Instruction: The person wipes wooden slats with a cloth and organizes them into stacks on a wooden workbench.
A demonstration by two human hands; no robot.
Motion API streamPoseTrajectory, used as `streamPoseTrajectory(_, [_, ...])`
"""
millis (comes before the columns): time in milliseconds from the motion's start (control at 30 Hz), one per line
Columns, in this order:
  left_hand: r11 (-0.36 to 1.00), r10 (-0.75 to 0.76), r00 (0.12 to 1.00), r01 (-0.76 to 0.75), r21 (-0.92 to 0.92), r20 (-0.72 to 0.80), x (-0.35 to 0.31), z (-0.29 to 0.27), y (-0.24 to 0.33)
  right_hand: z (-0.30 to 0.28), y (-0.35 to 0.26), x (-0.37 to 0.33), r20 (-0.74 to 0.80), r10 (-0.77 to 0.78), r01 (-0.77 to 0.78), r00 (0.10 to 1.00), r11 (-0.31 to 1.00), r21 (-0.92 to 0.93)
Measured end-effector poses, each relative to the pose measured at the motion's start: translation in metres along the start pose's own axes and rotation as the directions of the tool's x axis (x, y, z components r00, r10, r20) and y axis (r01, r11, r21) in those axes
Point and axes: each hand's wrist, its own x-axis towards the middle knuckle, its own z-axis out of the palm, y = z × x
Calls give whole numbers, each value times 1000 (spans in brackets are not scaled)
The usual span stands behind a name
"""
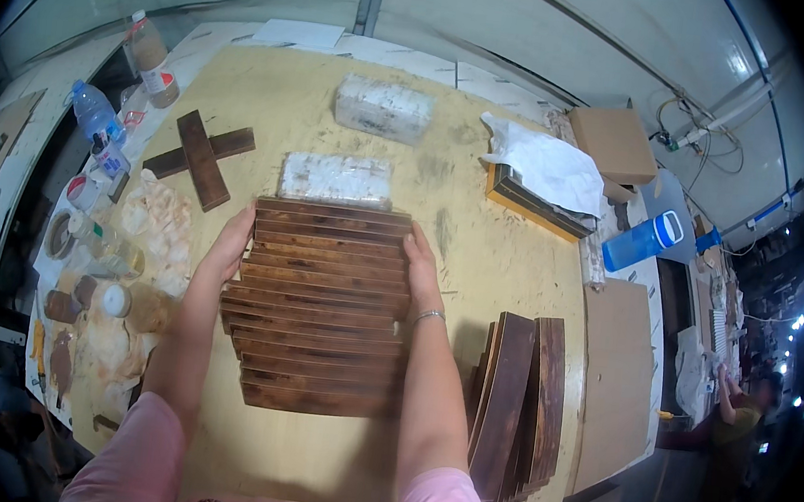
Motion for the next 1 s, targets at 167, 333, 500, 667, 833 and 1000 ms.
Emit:
streamPoseTrajectory(167, [995,-43,998,38,95,52,-22,-4,8,-8,3,-2,18,56,-58,998,996,64])
streamPoseTrajectory(333, [993,-92,984,103,65,-150,-98,-8,4,7,-29,-57,46,211,-216,976,952,217])
streamPoseTrajectory(500, [996,-49,998,51,69,-36,-116,5,-10,9,-3,-63,42,26,-23,999,998,-63])
streamPoseTrajectory(667, [997,0,1000,0,-73,5,-132,6,-11,-9,-3,-72,-1,266,-265,964,963,40])
streamPoseTrajectory(833, [981,173,963,-150,120,-206,-176,7,-19,-20,4,-123,-224,-57,-5,973,963,-269])
streamPoseTrajectory(1000, [936,331,941,-317,151,-75,-244,56,1,41,-98,-242,-136,-462,345,876,800,-491])
